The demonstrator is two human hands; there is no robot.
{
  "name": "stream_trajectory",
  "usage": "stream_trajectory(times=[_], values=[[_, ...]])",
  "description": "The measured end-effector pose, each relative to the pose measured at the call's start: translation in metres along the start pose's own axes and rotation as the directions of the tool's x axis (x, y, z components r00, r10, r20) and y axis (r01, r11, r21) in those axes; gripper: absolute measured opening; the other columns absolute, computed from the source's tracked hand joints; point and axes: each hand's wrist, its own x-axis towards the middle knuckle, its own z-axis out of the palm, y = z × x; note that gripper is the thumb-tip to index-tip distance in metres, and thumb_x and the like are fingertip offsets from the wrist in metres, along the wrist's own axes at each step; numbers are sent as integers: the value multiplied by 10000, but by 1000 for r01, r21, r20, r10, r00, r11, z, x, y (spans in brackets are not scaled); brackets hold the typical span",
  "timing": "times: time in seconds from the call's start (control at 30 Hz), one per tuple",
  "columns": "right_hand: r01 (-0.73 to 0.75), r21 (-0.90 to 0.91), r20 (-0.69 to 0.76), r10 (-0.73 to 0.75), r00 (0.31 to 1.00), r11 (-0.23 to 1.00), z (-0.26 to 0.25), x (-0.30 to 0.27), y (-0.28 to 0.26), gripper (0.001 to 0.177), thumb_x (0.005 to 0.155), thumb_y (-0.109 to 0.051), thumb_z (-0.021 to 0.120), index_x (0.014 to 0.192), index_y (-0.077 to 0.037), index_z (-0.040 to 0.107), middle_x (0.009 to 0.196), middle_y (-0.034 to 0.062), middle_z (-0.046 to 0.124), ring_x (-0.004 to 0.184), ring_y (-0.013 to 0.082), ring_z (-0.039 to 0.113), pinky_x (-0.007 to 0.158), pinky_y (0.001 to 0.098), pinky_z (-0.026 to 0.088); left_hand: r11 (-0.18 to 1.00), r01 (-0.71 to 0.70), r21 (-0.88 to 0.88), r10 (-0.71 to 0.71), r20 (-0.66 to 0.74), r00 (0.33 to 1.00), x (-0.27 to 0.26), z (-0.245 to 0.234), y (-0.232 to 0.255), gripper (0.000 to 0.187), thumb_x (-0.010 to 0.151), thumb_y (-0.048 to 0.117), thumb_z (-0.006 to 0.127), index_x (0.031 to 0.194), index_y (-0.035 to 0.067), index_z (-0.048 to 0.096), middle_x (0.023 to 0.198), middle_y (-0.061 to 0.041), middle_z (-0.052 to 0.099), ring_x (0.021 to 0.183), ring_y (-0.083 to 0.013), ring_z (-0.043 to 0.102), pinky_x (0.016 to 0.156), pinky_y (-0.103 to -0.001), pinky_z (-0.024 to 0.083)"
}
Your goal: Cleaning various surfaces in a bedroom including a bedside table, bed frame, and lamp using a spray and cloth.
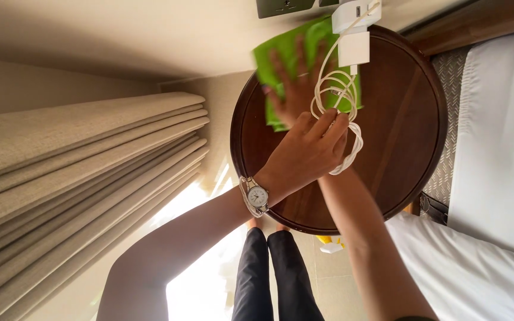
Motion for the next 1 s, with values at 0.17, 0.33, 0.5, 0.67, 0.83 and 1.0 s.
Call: stream_trajectory(times=[0.17, 0.33, 0.5, 0.67, 0.83, 1.0], values=[[212, 76, -110, -203, 973, 974, 32, -64, -61, 665, 1054, -686, 291, 1639, -372, 293, 1727, 76, 65, 1573, 454, 48, 1236, 721, 38, 1000, 29, -10, -29, -2, 1000, -2, 0, 2, 265, 909, 219, 690, 1099, 44, 748, 1346, -86, 604, 1275, -228, 568, 952, -419, 518], [351, 153, -5, -354, 935, 924, 59, -182, -64, 703, 997, -679, 414, 1626, -433, 221, 1748, 78, 59, 1574, 451, 100, 1259, 689, 44, 1000, -12, -8, 12, 71, 997, -5, 11, 8, 281, 903, 222, 687, 1099, 32, 751, 1364, -115, 603, 1266, -244, 565, 939, -414, 500], [388, 223, 124, -421, 899, 894, 39, -292, -1, 703, 987, -736, 403, 1602, -423, 270, 1717, 94, 81, 1560, 419, 6, 1217, 675, 19, 999, -9, 37, 6, 82, 997, -5, 10, 13, 330, 912, 223, 664, 1179, 37, 721, 1344, -110, 599, 1289, -236, 547, 1030, -437, 463], [98, 105, 45, -103, 994, 990, 29, -354, 99, 671, 921, -671, 459, 1544, -443, 362, 1706, 40, 163, 1559, 449, 82, 1226, 694, 94, 999, 0, 45, -5, 110, 994, -7, 15, 21, 334, 923, 202, 661, 1202, 23, 703, 1357, -116, 591, 1316, -244, 533, 1067, -444, 446], [-302, 207, -109, 328, 938, 931, 14, -309, 180, 699, 912, -519, 594, 1561, -341, 407, 1687, 150, 198, 1495, 605, 147, 1141, 725, 287, 999, 15, 38, -20, 137, 990, -11, 40, 30, 321, 915, 182, 660, 1197, 33, 696, 1365, -110, 586, 1346, -239, 520, 1122, -467, 418], [-310, 140, -254, 336, 907, 940, 11, -191, 253, 710, 1100, -471, 618, 1689, -180, 348, 1659, 273, 308, 1466, 493, 427, 1170, 572, 440, 994, 11, 106, -25, 132, 991, -10, 59, 37, 330, 931, 155, 665, 1235, 29, 695, 1383, -103, 578, 1365, -236, 510, 1177, -440, 392]])
